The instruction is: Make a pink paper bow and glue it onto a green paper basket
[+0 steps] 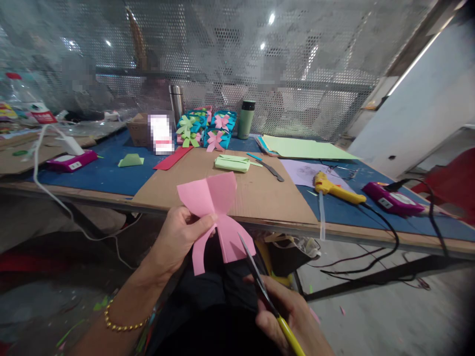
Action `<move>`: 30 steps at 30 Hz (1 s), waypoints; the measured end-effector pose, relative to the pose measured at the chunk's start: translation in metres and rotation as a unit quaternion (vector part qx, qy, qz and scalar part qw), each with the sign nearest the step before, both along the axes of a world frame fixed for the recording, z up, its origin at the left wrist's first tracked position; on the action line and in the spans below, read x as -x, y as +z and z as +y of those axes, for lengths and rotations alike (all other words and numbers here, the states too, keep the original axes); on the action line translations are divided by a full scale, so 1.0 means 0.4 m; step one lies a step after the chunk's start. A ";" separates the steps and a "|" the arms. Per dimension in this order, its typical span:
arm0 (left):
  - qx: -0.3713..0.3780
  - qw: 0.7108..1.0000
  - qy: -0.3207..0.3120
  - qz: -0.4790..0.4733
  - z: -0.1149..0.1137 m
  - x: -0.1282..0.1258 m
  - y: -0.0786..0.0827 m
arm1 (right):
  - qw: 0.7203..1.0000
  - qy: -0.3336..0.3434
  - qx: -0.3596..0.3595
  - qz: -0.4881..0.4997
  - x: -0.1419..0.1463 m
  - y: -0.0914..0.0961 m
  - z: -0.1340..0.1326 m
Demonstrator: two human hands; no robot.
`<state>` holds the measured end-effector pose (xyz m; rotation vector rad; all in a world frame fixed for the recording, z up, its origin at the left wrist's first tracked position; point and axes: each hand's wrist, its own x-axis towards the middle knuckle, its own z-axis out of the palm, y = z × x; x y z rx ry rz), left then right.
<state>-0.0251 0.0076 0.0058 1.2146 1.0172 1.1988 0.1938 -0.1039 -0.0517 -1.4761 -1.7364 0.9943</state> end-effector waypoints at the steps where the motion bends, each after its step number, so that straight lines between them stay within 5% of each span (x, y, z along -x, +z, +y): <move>1: 0.001 1.000 0.000 -0.001 0.000 0.000 0.000 | 1.000 -0.001 0.000 0.002 0.001 0.003 0.000; 30: -0.039 0.994 -0.047 0.089 0.014 0.018 0.024 | 0.999 0.041 0.012 -0.013 -0.026 0.013 0.011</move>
